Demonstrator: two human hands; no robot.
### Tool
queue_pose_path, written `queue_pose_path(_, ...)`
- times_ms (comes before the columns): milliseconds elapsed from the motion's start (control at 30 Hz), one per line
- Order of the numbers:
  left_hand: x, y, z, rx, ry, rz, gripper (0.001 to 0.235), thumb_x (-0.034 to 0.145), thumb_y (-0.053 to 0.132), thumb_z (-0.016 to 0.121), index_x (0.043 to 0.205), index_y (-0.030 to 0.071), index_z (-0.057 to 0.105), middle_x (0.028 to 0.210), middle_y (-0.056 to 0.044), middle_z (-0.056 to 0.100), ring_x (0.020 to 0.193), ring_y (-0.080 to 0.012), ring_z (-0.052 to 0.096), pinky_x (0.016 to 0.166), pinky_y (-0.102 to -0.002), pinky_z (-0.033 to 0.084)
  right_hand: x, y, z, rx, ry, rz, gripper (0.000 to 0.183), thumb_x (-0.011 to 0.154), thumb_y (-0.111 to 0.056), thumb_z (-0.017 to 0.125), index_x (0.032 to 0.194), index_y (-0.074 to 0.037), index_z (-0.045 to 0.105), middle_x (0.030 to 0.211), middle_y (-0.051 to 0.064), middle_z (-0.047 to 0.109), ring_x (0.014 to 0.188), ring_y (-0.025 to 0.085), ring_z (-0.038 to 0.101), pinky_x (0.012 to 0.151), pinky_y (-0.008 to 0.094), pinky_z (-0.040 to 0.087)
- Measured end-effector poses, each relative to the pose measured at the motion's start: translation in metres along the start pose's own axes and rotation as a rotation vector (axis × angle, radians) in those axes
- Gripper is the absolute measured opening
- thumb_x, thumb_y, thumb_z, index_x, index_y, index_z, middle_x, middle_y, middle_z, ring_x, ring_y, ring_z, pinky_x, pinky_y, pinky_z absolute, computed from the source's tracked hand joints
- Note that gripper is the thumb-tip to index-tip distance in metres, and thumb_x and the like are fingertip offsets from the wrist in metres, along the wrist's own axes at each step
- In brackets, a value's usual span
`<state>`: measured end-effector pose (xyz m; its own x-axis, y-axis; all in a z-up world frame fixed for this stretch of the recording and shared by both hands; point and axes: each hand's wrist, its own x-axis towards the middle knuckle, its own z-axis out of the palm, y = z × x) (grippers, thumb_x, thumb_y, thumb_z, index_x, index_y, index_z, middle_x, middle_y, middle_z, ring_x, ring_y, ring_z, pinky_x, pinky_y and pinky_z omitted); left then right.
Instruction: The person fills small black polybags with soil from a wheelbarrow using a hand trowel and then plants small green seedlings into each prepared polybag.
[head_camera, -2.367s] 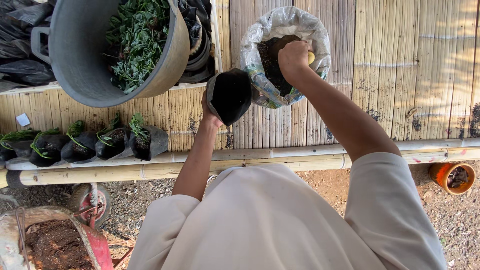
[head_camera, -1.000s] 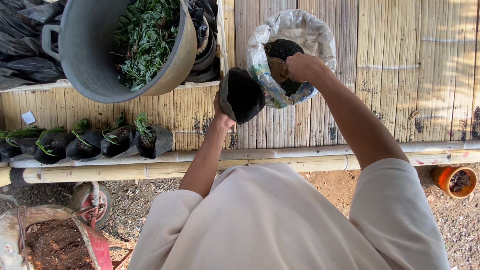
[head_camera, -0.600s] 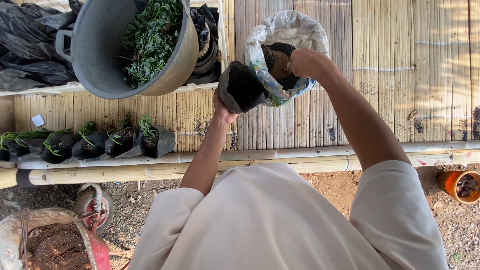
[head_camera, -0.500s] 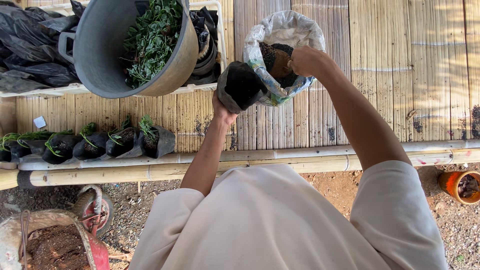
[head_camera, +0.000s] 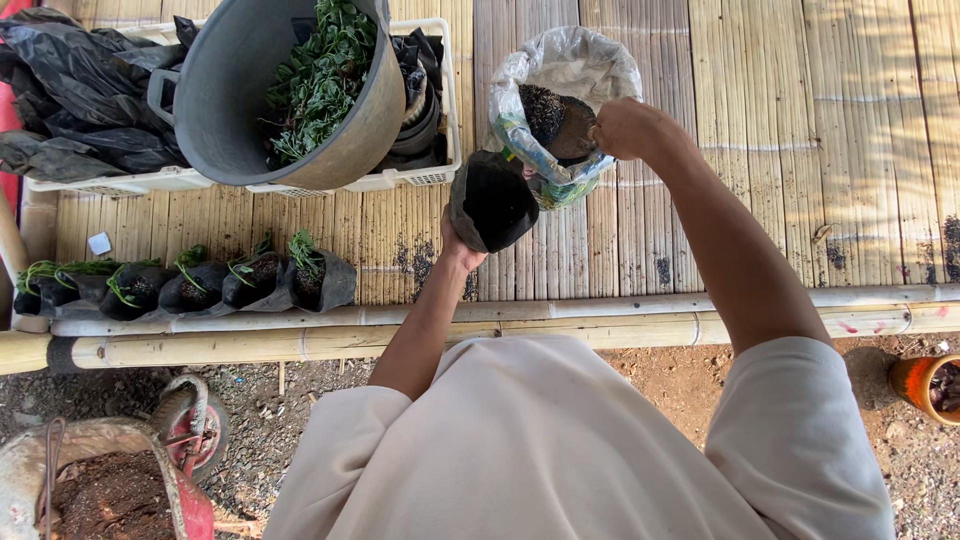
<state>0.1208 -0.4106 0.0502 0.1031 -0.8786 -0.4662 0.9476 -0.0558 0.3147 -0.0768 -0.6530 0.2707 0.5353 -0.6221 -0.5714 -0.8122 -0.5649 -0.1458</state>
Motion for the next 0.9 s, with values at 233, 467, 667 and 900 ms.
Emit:
queue_pose_path(233,-0.008,-0.006,0.016,-0.026,0.007,-0.028,0.075,0.101,0.063,0.018,0.140,0.013,0.059,0.134,-0.012,0.062,0.127,-0.0285,0.062,0.104,-0.051,0.056,-0.040,-0.002,-0.014,-0.003,0.054,0.034,0.048,0.112,-0.028,0.044,0.088,0.003,0.070,0.065,0.010,0.058,0.051,0.018,0.050,0.049,0.039,0.049)
queue_pose_path(467,-0.008,-0.012,0.028,-0.057,-0.053,0.030,0.072,0.104,0.061,0.025,0.139,0.010,0.059,0.132,-0.011,0.064,0.122,-0.0266,0.065,0.101,-0.048,0.059,-0.043,-0.007,0.002,0.070,0.103,0.016,0.046,0.112,-0.025,0.046,0.083,0.004,0.067,0.067,0.014,0.061,0.050,0.018,0.051,0.044,0.036,0.046)
queue_pose_path(667,-0.010,-0.019,0.043,-0.044,-0.045,0.086,0.067,0.104,0.058,0.027,0.139,0.010,0.058,0.133,-0.010,0.064,0.123,-0.0262,0.065,0.102,-0.047,0.059,-0.041,-0.012,0.033,0.151,0.138,-0.059,0.027,0.097,0.004,0.048,0.078,0.009,0.067,0.067,0.017,0.062,0.045,0.018,0.051,0.039,0.032,0.042)
queue_pose_path(900,-0.027,-0.016,0.072,0.017,-0.058,0.107,0.071,0.101,0.059,0.022,0.142,0.010,0.056,0.132,-0.013,0.062,0.125,-0.0268,0.063,0.100,-0.049,0.059,-0.055,-0.001,0.036,0.183,0.166,-0.014,0.026,0.099,0.000,0.048,0.083,0.009,0.066,0.067,0.020,0.065,0.044,0.021,0.057,0.035,0.032,0.047)
